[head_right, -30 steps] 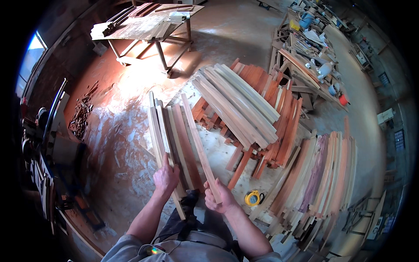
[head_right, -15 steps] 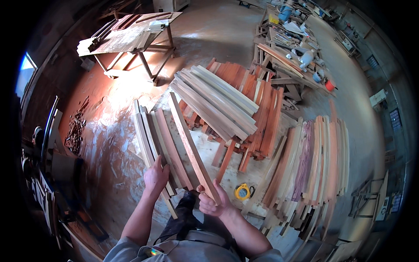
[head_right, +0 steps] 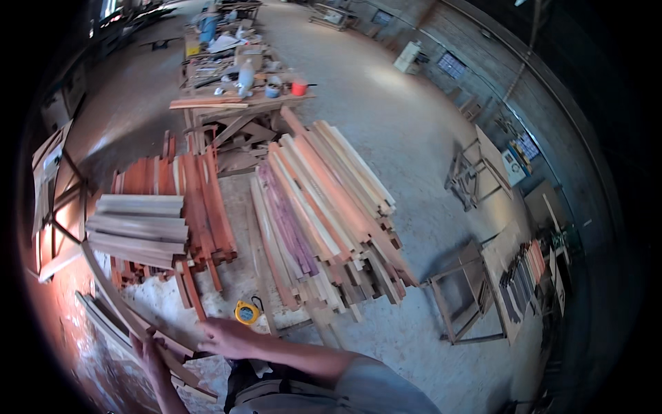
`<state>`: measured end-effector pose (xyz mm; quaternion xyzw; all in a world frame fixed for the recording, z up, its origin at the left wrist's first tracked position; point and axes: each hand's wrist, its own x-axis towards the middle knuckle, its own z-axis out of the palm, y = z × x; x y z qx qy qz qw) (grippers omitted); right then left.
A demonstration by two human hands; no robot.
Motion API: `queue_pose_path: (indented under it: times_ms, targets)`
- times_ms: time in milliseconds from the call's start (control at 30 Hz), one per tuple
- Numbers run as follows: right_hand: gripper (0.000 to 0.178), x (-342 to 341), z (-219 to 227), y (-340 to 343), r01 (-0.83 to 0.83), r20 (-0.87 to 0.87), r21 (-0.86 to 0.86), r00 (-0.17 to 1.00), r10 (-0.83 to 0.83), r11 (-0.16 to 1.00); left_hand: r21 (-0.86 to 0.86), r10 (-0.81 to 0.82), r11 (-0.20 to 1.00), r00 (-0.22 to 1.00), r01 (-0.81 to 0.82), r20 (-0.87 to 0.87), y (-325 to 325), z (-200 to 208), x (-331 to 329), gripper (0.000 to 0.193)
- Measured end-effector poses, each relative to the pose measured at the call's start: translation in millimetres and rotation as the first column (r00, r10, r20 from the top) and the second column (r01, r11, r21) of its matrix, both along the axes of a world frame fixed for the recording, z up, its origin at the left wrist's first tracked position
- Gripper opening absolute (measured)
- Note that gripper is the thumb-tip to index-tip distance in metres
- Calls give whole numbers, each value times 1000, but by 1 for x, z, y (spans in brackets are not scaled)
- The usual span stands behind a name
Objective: The person measures a wooden plank with a tape measure and then repeatedly picks up individual planks from a pile, inspects them, and places them into a separate stack. The person handles the wood by hand, organizing the pieces in a workshop environment.
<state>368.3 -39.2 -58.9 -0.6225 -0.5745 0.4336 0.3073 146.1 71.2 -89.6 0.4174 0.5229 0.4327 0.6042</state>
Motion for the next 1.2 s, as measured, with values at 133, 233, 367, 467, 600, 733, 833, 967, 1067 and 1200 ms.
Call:
queue_pose_path:
  times_ms: [133,233,367,467,600,733,833,967,1067,1200]
  targets:
    - [48,113,58,-16,346,249,-29,911,-329,938,11,111,994,994,-111,-3,8,-44,-51,32]
    - [53,197,75,-54,602,539,207,587,-603,771,18,97,995,983,-95,-159,-9,-15,-57,20]
    - [65,283,72,-107,775,814,261,144,-563,576,-153,81,982,973,-115,-215,-24,23,-51,33]
    - [75,302,74,-117,866,795,157,175,-581,476,-161,160,968,968,-192,-192,-30,33,-41,34]
    - [78,321,58,-121,896,794,111,180,-581,429,-199,185,954,962,-225,-198,-30,35,-34,35]
    - [74,322,63,-110,897,793,98,191,-578,431,-151,181,964,956,-219,-233,-32,30,-32,37]
    - [73,323,61,-105,900,792,96,189,-581,425,-149,170,966,955,-210,-243,-37,27,-31,39]
    - [72,330,59,-106,868,809,124,192,-555,481,-137,188,965,955,-223,-230,-43,28,-27,38]
    - [71,320,73,-101,862,822,83,224,-524,500,-143,167,966,941,-216,-295,-44,30,-29,35]
    - [70,312,65,-105,843,828,12,293,-477,538,-135,163,969,944,-209,-288,-46,32,-31,31]
